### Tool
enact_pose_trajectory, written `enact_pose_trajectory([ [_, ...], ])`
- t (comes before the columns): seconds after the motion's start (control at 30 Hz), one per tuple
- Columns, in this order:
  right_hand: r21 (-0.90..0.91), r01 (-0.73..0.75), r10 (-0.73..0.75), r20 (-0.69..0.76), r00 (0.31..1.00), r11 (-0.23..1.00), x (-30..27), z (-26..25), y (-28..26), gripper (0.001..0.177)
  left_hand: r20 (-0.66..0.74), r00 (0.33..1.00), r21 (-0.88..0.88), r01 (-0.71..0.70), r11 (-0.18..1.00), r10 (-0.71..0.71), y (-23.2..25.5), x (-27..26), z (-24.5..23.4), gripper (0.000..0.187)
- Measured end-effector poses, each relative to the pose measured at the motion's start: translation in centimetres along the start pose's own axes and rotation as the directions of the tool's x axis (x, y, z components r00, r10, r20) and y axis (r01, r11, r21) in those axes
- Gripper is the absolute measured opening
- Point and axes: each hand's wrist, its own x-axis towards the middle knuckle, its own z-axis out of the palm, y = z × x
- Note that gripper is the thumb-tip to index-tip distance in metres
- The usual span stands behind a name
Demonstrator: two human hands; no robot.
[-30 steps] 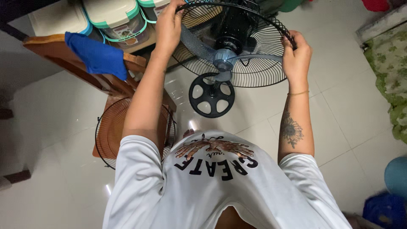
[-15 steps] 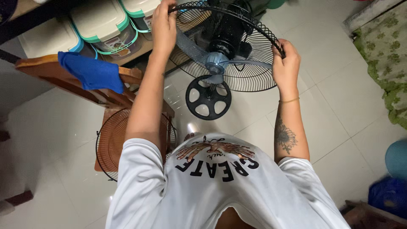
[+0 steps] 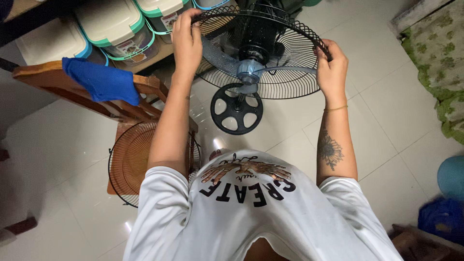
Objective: The person disassembles a standing electric fan by hand. They remove the front grille, then the fan blades, and finally the rear grille, placing each part on the floor.
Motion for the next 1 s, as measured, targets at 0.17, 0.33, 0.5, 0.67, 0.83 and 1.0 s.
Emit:
enact_pose_trajectory([
  [0.17,0.01,-0.079,0.079,0.021,0.997,0.997,-0.1,-0.1,0.3,0.014,-0.015,0.998,-0.009,0.061,0.998,-0.061,0.6,-0.8,0.1,0.028],
  [0.33,-0.001,-0.028,0.028,0.013,1.0,1.0,-0.5,-0.4,0.4,0.014,-0.227,0.972,0.107,0.087,0.99,-0.061,2.0,-2.8,0.7,0.053],
  [0.5,0.036,-0.044,0.043,0.01,0.999,0.998,-1.0,-0.4,0.5,0.015,-0.285,0.939,-0.101,0.173,0.98,-0.195,4.6,-8.6,2.0,0.056],
  [0.67,0.032,-0.064,0.065,-0.016,0.998,0.997,-1.1,0.0,0.4,0.014,0.166,0.863,-0.341,0.504,0.793,-0.477,8.3,-15.1,5.4,0.03],
  [0.83,-0.025,-0.011,0.01,-0.041,0.999,1.0,-1.8,0.2,0.0,0.013,0.22,0.847,-0.283,0.53,0.8,-0.484,8.5,-15.9,8.3,0.043],
  [1.0,-0.018,0.069,-0.07,-0.06,0.996,0.997,-2.7,0.1,-2.1,0.02,0.11,0.908,-0.174,0.419,0.891,-0.405,8.0,-15.5,8.2,0.042],
])
